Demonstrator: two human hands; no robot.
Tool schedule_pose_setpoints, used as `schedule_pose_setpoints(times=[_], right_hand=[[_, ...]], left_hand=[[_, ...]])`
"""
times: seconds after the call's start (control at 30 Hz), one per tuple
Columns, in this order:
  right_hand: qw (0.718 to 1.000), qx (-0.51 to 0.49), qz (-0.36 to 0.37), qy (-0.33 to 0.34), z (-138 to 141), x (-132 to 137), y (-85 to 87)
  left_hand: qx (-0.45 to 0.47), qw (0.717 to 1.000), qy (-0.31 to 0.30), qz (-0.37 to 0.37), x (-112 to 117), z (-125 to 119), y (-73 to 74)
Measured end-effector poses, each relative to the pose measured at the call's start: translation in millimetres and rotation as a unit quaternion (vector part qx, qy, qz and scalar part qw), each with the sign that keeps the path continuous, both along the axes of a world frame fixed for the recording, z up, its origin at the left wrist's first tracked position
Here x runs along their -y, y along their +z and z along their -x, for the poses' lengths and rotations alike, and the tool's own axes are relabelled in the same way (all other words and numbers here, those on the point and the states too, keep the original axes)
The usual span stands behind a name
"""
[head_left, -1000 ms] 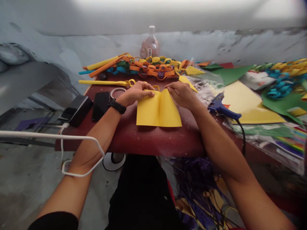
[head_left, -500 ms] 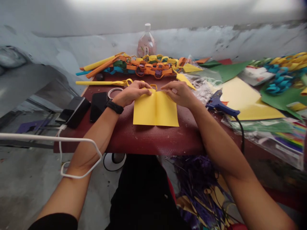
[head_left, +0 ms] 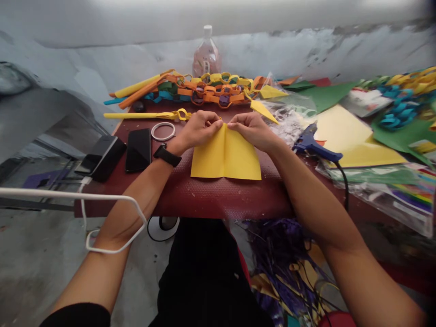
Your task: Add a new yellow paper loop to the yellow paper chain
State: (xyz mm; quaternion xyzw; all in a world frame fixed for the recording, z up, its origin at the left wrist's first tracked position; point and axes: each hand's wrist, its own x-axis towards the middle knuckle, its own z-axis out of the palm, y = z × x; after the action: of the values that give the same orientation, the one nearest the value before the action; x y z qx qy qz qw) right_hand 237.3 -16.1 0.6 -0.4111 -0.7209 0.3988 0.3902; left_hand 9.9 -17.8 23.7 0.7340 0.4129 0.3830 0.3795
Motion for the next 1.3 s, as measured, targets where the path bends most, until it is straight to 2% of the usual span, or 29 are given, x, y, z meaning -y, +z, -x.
schedule_pose_setpoints(times=[0.17, 0.3, 0.4, 0.53, 0.8, 0.87, 1.0, 1.1, 1.2, 1.3], right_hand=[[1.0, -0.009, -0.013, -0.018, 6, 2, -0.8], [0.997, 0.036, -0.061, -0.019, 8, 2, 0.8], [0.992, 0.068, -0.1, -0.02, 9, 0, 1.7], [0.99, 0.078, -0.112, -0.019, 10, -1, 3.0], [0.985, 0.082, -0.151, -0.001, 13, -1, 4.1], [0.983, 0.068, -0.169, -0.011, 15, -1, 2.8], [0.976, 0.031, -0.21, -0.049, 21, 3, -0.4], [0.972, 0.013, -0.225, -0.07, 25, 6, -1.6], [0.973, -0.001, -0.22, -0.07, 22, 4, -1.3], [0.983, -0.002, -0.177, -0.045, 12, 0, 0.7]], left_hand=[[0.017, 1.0, -0.006, 0.02, 7, -3, 2.0], [0.003, 1.0, -0.006, 0.012, 1, -3, -2.4], [-0.02, 1.0, 0.003, -0.008, -4, -6, -7.4], [-0.054, 0.997, -0.002, -0.05, -7, -10, -11.8], [0.001, 0.996, -0.007, -0.087, -10, -9, -15.4], [0.038, 0.997, -0.01, -0.067, -9, -10, -17.7], [0.127, 0.991, -0.022, 0.025, -2, -14, -21.2], [0.16, 0.984, -0.024, 0.075, 2, -18, -21.2], [0.159, 0.983, -0.022, 0.087, 3, -15, -17.0], [0.126, 0.991, -0.021, 0.05, 1, -4, -9.1]])
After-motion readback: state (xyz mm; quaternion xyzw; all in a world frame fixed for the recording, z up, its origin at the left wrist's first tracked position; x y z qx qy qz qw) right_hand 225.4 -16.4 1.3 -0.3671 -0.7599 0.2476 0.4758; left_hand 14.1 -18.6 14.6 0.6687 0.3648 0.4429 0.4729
